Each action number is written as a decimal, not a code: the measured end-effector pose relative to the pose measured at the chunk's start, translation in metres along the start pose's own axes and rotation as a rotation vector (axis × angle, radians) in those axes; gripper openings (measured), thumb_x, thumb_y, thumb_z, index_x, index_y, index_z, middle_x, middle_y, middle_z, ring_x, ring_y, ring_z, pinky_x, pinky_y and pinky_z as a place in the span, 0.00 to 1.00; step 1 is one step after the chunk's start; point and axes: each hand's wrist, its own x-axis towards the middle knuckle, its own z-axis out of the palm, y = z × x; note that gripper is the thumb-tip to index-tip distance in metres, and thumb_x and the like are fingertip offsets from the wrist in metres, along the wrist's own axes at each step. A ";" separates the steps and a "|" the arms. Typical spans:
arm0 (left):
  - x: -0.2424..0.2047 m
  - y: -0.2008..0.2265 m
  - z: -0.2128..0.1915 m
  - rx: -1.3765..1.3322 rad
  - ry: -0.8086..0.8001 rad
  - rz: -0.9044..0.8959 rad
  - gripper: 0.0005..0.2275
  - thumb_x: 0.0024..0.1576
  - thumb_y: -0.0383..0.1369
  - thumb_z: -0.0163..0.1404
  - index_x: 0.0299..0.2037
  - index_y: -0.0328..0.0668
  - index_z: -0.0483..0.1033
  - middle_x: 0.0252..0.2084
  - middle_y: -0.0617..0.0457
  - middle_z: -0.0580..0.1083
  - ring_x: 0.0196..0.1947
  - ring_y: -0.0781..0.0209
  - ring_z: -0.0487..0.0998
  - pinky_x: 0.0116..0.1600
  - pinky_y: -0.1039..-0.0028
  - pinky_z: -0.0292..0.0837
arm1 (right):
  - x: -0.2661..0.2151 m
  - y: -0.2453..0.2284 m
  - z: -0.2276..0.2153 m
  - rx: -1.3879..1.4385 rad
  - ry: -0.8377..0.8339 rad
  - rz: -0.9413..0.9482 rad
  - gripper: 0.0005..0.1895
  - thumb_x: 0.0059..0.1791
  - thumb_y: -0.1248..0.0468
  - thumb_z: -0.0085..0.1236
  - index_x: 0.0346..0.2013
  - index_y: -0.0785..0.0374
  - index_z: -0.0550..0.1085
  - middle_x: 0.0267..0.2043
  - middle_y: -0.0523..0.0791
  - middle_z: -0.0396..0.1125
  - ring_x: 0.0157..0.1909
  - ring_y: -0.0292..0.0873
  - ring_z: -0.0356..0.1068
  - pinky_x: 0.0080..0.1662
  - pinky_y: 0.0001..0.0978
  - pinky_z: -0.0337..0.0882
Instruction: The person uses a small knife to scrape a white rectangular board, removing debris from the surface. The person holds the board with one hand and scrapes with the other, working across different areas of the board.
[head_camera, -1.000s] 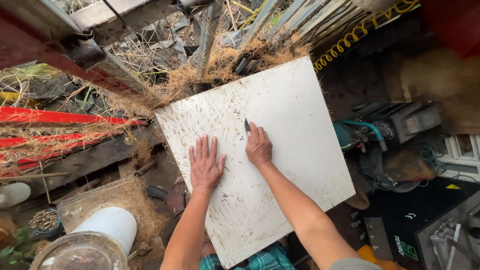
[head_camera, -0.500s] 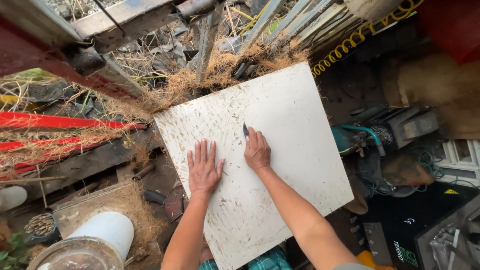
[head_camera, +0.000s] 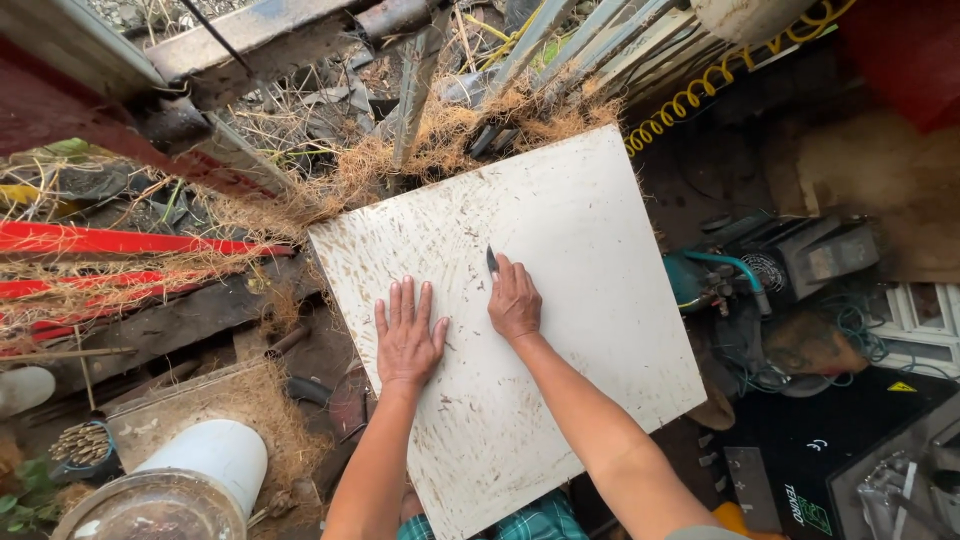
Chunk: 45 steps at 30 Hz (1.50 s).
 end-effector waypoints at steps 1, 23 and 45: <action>0.001 0.000 0.001 -0.001 0.002 0.000 0.29 0.61 0.55 0.35 0.72 0.61 0.54 0.76 0.51 0.51 0.75 0.52 0.49 0.75 0.52 0.35 | 0.001 0.001 0.000 -0.001 0.002 -0.002 0.18 0.56 0.59 0.40 0.57 0.59 0.69 0.34 0.44 0.59 0.37 0.49 0.69 0.41 0.38 0.73; 0.006 0.000 0.001 0.048 -0.012 -0.028 0.29 0.60 0.57 0.33 0.73 0.64 0.52 0.76 0.55 0.50 0.75 0.55 0.48 0.76 0.55 0.34 | 0.010 -0.003 -0.001 0.051 -0.052 0.040 0.17 0.56 0.57 0.38 0.57 0.58 0.68 0.36 0.45 0.60 0.39 0.51 0.69 0.42 0.42 0.73; 0.000 0.002 0.008 0.072 0.033 -0.024 0.30 0.60 0.56 0.34 0.72 0.61 0.54 0.76 0.54 0.52 0.75 0.55 0.49 0.76 0.55 0.34 | 0.004 0.000 -0.003 0.082 -0.058 0.038 0.15 0.56 0.57 0.38 0.55 0.57 0.67 0.36 0.45 0.60 0.39 0.52 0.69 0.42 0.43 0.73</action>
